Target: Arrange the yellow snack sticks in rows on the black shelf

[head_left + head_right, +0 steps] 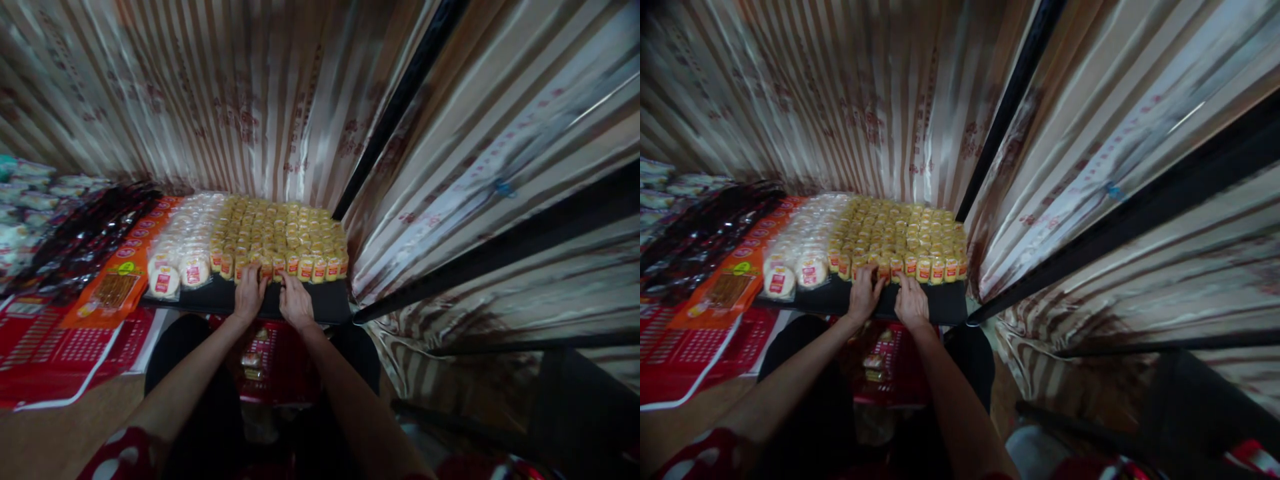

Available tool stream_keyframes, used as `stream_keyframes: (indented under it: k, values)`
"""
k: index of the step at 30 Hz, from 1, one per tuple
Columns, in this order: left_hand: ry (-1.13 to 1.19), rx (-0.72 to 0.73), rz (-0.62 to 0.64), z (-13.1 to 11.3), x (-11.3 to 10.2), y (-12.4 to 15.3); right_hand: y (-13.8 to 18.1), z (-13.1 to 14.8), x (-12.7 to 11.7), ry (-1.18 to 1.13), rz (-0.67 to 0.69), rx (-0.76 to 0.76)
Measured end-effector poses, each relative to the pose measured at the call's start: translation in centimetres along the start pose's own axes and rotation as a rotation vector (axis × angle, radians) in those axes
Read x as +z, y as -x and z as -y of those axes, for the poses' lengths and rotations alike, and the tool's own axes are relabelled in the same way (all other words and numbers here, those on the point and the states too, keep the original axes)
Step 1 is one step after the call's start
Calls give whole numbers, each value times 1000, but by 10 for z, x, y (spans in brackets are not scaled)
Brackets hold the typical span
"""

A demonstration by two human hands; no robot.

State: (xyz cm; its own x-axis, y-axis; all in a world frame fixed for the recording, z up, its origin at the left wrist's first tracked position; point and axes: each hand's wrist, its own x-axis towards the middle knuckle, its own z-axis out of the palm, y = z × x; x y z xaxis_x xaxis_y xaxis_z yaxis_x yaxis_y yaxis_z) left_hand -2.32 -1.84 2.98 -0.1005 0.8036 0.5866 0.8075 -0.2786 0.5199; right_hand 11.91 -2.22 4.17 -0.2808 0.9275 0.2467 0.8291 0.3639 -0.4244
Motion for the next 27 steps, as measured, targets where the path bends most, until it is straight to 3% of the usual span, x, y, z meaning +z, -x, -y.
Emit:
stream_keyframes:
  k: [4, 10, 18, 24, 27]
  values:
    - [-40, 42, 46, -1, 1, -3, 0, 2, -1, 7, 8, -2]
    - [-113, -72, 93, -4, 1, -5, 0, 2, -2, 39, 51, -14]
    - [-96, -70, 142, 2, 4, -2, 1, -2, 4, 29, 47, -64]
    - [-85, -53, 134, -3, -2, 1, 4, -3, 6, 4, -71, -100]
    - [-2, -16, 105, -8, -10, 17, 8, -2, 6, -53, -133, -165]
